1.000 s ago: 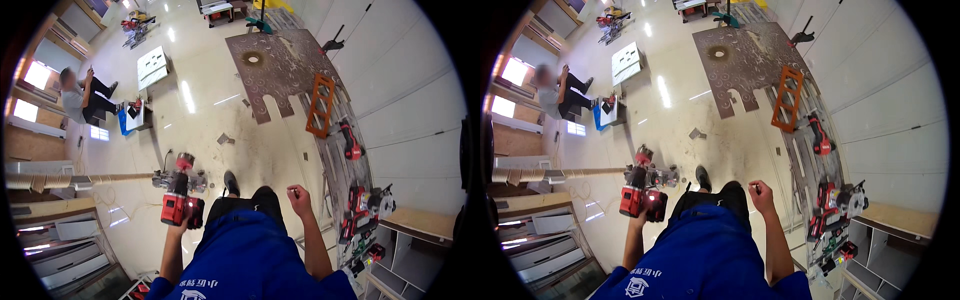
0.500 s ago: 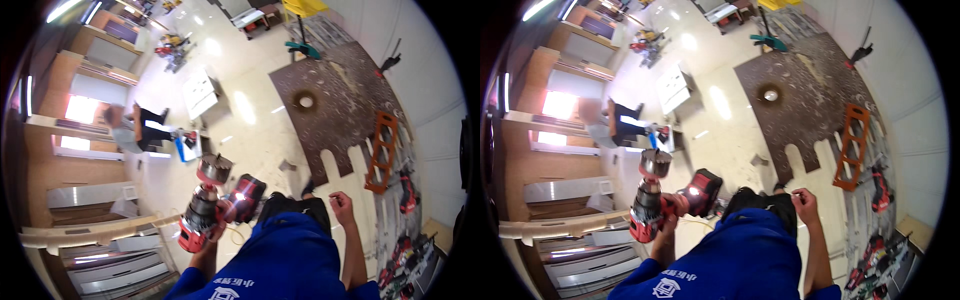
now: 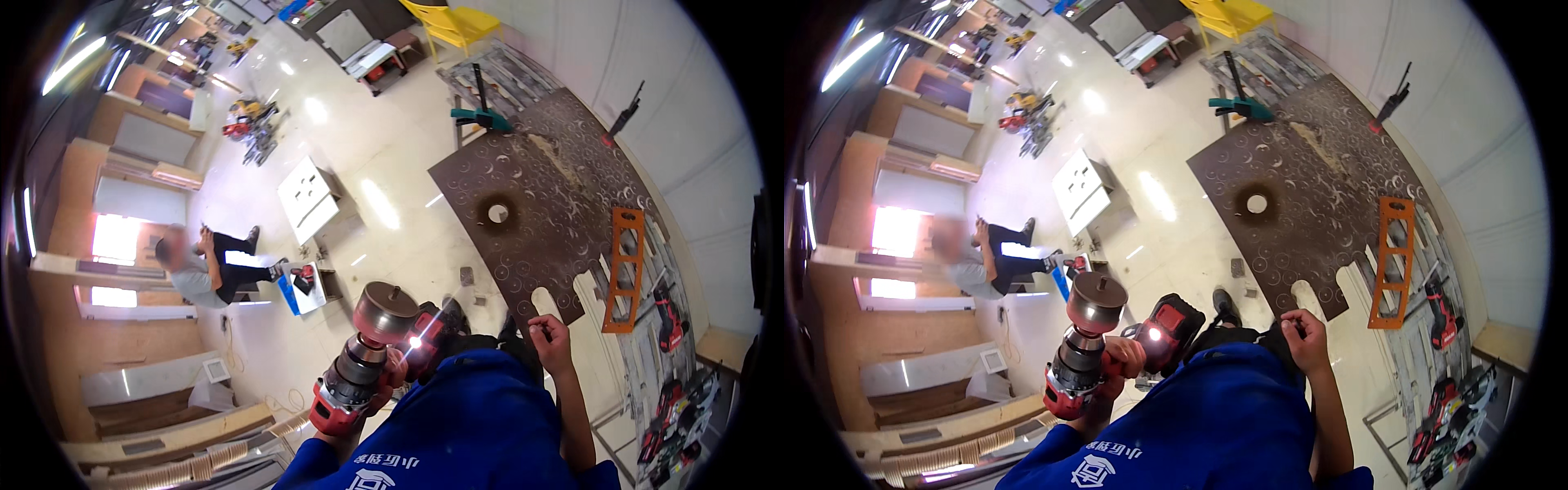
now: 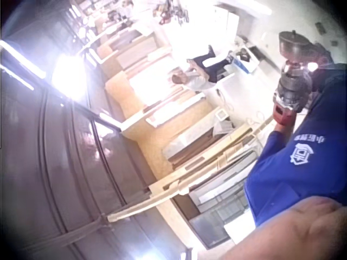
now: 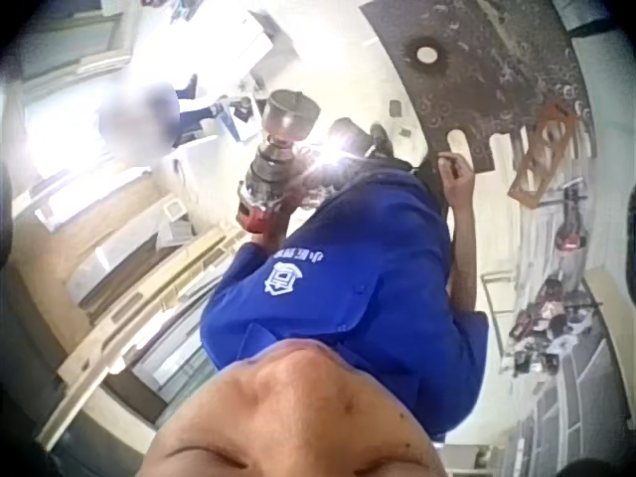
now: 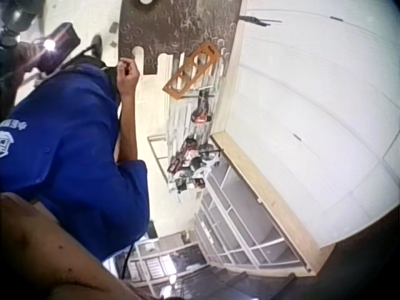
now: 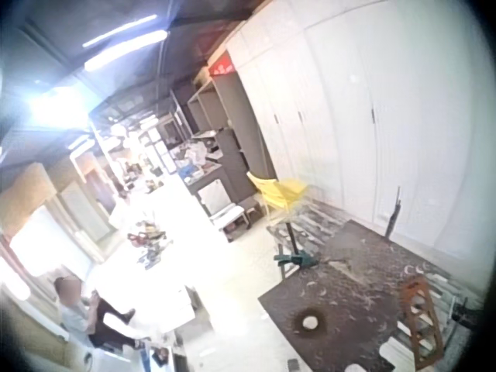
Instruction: The person uses a cordless drill with a hole saw bit to cut a circular hole in a patterned board clamped to a workbench. They then walk to a tool cabinet, retrieve a screwdriver, and return to the board to remove the cut disc and adjust the drill bit.
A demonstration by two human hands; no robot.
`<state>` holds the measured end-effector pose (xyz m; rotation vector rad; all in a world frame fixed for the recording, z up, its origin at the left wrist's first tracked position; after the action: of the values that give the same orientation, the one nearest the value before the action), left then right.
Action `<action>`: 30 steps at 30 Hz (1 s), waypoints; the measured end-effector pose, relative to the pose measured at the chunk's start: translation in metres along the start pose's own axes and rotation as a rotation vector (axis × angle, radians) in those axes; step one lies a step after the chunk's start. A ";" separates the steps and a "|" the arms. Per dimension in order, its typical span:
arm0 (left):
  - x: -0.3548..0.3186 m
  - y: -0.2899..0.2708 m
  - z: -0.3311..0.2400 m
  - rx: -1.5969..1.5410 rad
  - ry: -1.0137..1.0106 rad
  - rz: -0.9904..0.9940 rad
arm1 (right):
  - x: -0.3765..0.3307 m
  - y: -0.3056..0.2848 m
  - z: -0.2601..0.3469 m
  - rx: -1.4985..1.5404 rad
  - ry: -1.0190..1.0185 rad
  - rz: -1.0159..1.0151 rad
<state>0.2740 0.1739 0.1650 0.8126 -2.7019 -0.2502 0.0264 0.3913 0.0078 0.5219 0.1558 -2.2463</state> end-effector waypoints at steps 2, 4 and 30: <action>0.006 -0.008 0.004 0.034 0.026 0.066 | 0.001 0.011 -0.007 -0.027 -0.011 -0.042; 0.010 -0.019 0.000 0.277 -0.029 0.119 | 0.004 0.018 -0.011 -0.031 -0.024 -0.062; -0.030 -0.047 0.036 0.964 -0.260 0.166 | 0.010 0.023 0.000 -0.109 0.005 -0.033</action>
<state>0.3089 0.1548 0.1122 0.7868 -3.0582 1.1330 0.0373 0.3693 0.0053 0.4694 0.2894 -2.2539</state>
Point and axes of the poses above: each hand's wrist, its own x-axis towards the middle knuckle, its own y-axis out of the palm, z = x × y, the point moved 2 cm from there along x, towards the middle knuckle, and after that the axes turned 5 degrees about y, right-handed, at the moved point
